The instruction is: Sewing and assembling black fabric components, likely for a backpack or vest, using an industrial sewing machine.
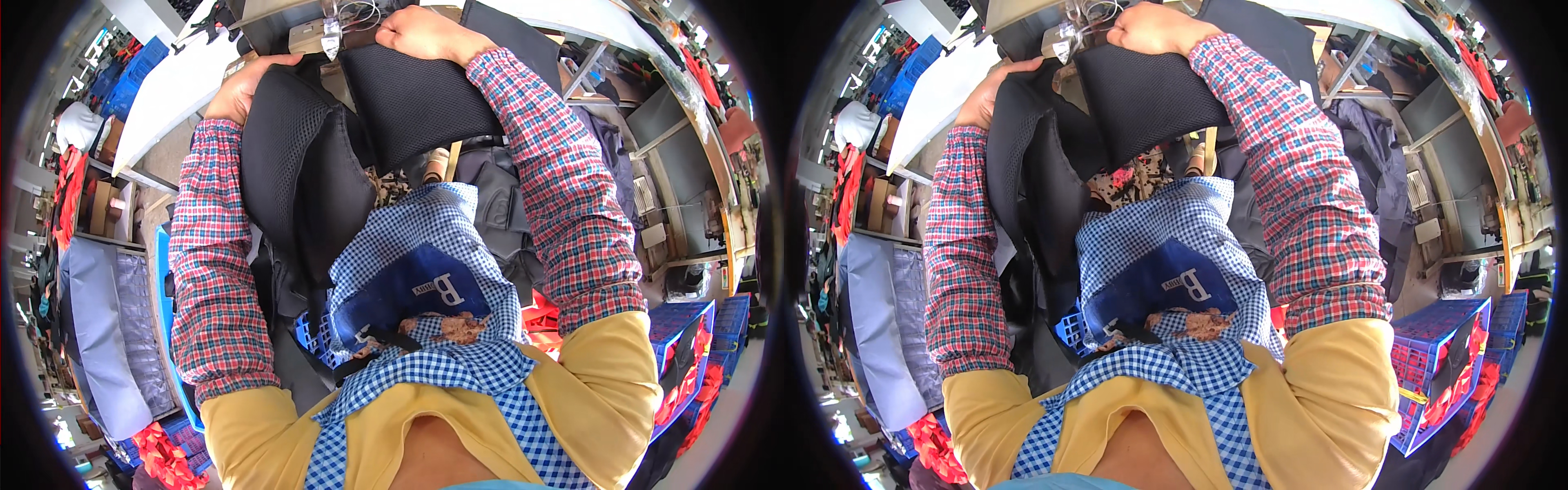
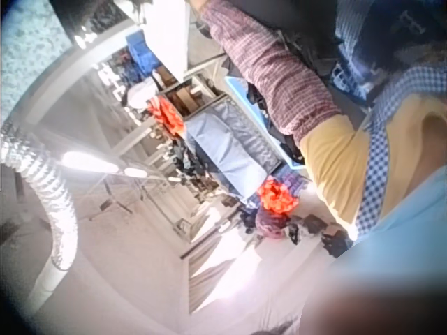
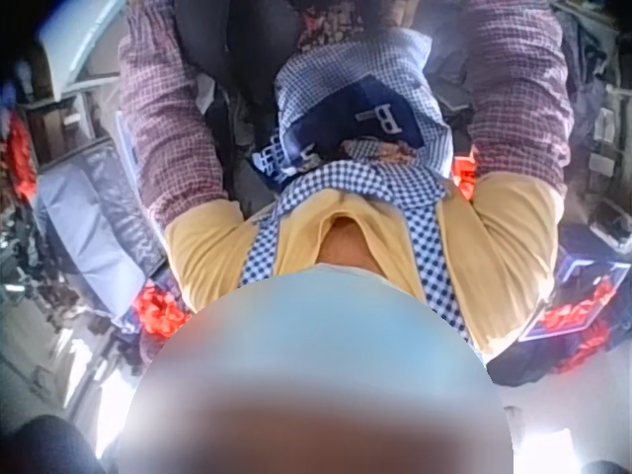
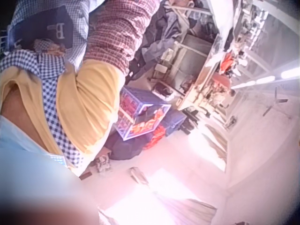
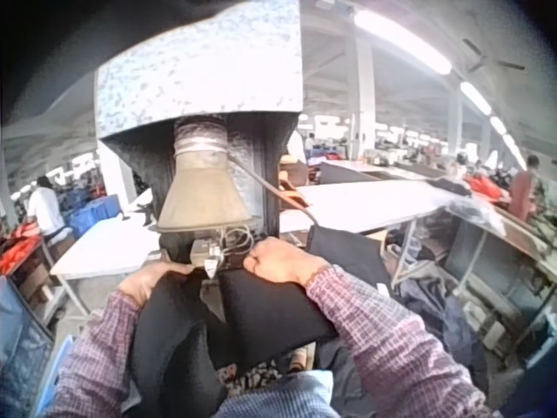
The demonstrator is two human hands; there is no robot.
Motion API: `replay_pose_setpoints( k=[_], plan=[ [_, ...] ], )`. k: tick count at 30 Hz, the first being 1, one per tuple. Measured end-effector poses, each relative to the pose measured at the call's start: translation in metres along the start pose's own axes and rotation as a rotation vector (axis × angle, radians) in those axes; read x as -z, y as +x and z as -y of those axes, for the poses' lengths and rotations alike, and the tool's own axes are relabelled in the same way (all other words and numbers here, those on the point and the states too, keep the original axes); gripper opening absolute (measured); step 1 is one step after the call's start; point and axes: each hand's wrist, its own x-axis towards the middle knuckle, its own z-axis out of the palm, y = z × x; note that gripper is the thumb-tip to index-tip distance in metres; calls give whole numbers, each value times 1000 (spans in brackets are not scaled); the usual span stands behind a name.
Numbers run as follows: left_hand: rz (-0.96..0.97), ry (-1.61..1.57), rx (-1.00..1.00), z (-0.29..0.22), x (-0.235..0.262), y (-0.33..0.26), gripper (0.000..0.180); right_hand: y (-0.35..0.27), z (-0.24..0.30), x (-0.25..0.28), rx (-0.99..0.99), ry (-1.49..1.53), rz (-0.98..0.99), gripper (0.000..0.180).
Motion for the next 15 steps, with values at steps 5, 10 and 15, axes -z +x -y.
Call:
replay_pose_setpoints(
  k=[5,10,15],
  plan=[
    [11,-91,104,1,7,5,37,-2,4,3,-42,19,-54,37],
    [23,-79,81,1,2,2,38,-4,6,1,7,-29,-59,38],
    [-173,-216,248,-20,-17,-2,28,-11,4,6,14,-35,-64,37]
  ],
)
